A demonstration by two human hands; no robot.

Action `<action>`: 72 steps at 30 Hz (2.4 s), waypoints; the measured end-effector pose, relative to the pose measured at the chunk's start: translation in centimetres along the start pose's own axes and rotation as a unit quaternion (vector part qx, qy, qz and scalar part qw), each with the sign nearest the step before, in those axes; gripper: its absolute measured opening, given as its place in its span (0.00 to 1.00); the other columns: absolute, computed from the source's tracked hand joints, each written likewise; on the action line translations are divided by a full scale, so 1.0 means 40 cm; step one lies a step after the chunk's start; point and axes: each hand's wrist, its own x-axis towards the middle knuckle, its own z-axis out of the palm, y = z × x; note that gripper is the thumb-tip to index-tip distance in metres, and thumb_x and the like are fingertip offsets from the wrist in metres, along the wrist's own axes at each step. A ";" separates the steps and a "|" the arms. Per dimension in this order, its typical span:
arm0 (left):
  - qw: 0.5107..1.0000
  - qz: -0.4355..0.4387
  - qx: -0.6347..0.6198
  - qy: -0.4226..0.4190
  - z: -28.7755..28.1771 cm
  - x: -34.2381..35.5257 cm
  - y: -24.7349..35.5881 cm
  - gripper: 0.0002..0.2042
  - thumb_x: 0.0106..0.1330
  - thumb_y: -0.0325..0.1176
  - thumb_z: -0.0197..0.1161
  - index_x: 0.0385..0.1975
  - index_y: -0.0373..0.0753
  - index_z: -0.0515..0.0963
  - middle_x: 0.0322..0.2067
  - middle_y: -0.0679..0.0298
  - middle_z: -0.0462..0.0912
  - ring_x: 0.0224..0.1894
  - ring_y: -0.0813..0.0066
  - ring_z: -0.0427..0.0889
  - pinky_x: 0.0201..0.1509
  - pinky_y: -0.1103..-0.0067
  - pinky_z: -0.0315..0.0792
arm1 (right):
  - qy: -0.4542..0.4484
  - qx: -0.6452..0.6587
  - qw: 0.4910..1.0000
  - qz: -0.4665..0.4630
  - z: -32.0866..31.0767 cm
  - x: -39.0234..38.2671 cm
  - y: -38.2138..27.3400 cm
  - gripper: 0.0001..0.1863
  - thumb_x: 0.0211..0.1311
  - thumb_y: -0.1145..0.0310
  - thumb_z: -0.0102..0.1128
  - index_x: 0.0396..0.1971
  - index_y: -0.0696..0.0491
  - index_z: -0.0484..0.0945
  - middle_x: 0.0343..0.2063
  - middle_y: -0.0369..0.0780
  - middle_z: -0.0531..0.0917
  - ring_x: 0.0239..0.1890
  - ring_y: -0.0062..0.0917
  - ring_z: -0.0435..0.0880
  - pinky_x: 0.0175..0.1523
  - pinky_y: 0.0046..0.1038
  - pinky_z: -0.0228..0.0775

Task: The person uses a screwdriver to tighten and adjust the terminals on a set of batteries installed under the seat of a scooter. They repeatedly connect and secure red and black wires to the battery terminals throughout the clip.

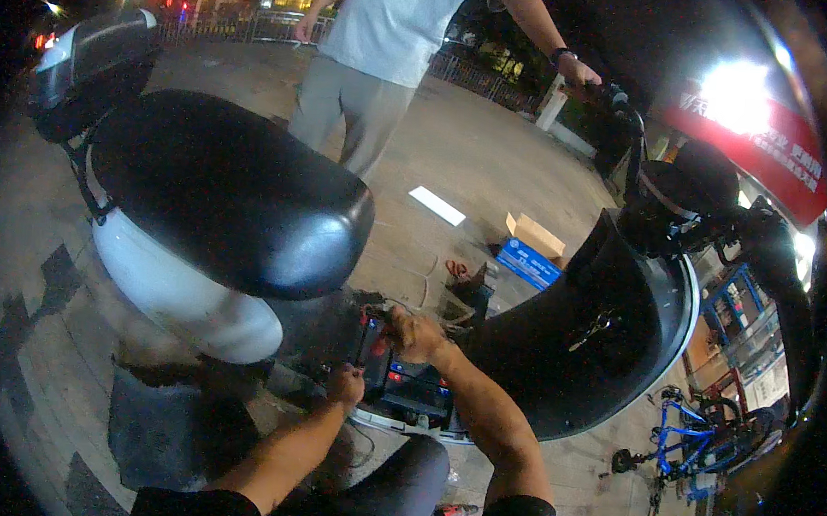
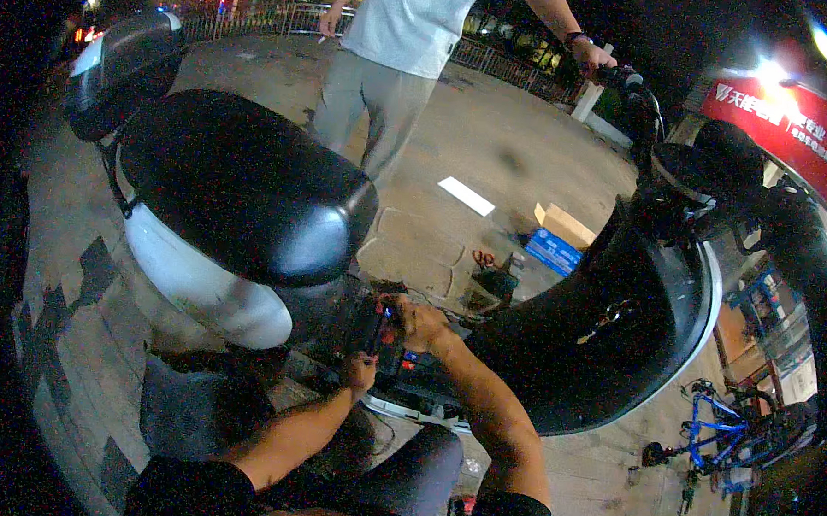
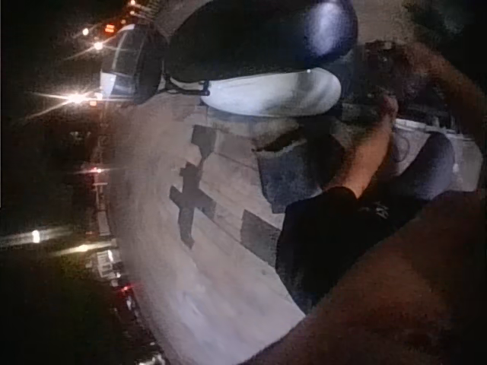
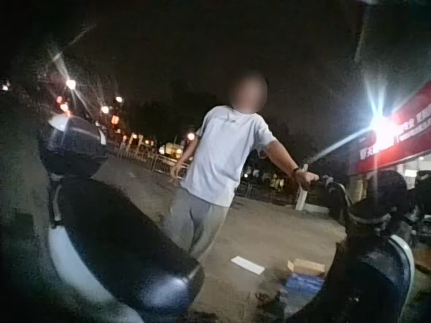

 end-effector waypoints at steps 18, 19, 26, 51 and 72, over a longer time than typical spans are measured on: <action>0.980 -0.144 -0.091 -0.106 -0.105 -0.036 0.152 0.09 0.61 0.38 0.62 0.31 0.40 0.83 0.33 0.54 0.85 0.35 0.52 0.83 0.41 0.66 0.74 | 0.412 0.544 0.731 -0.031 0.209 0.116 -0.054 0.13 0.74 0.67 0.44 0.31 0.56 0.74 0.25 0.34 0.77 0.26 0.17 0.71 0.33 0.22 0.66; 0.985 -0.127 -0.040 -0.111 -0.087 -0.024 0.144 0.09 0.61 0.39 0.63 0.32 0.41 0.83 0.33 0.53 0.85 0.36 0.51 0.83 0.40 0.63 0.74 | 0.390 0.571 0.720 -0.064 0.230 0.131 -0.023 0.16 0.74 0.60 0.46 0.31 0.56 0.74 0.25 0.34 0.77 0.25 0.17 0.71 0.33 0.24 0.67; 0.991 -0.077 -0.102 -0.041 -0.089 -0.008 0.049 0.09 0.59 0.39 0.67 0.32 0.40 0.83 0.34 0.51 0.84 0.39 0.50 0.83 0.44 0.64 0.74 | 0.158 0.688 0.703 -0.085 0.139 0.107 -0.038 0.17 0.68 0.58 0.49 0.23 0.53 0.72 0.21 0.33 0.78 0.22 0.20 0.76 0.29 0.25 0.67; 0.987 -0.087 -0.136 0.002 -0.098 -0.042 0.061 0.08 0.56 0.35 0.68 0.31 0.38 0.83 0.28 0.52 0.84 0.31 0.52 0.81 0.37 0.66 0.74 | 0.391 0.583 0.712 -0.021 0.219 0.098 -0.057 0.22 0.70 0.52 0.46 0.24 0.55 0.70 0.20 0.33 0.73 0.23 0.18 0.70 0.27 0.23 0.62; 0.994 0.010 -0.087 -0.070 -0.121 -0.005 0.108 0.07 0.62 0.34 0.61 0.32 0.39 0.83 0.33 0.48 0.84 0.37 0.48 0.83 0.40 0.62 0.75 | 0.538 0.460 0.694 -0.134 0.058 0.076 -0.058 0.17 0.73 0.62 0.50 0.24 0.55 0.73 0.20 0.28 0.73 0.23 0.13 0.69 0.28 0.20 0.63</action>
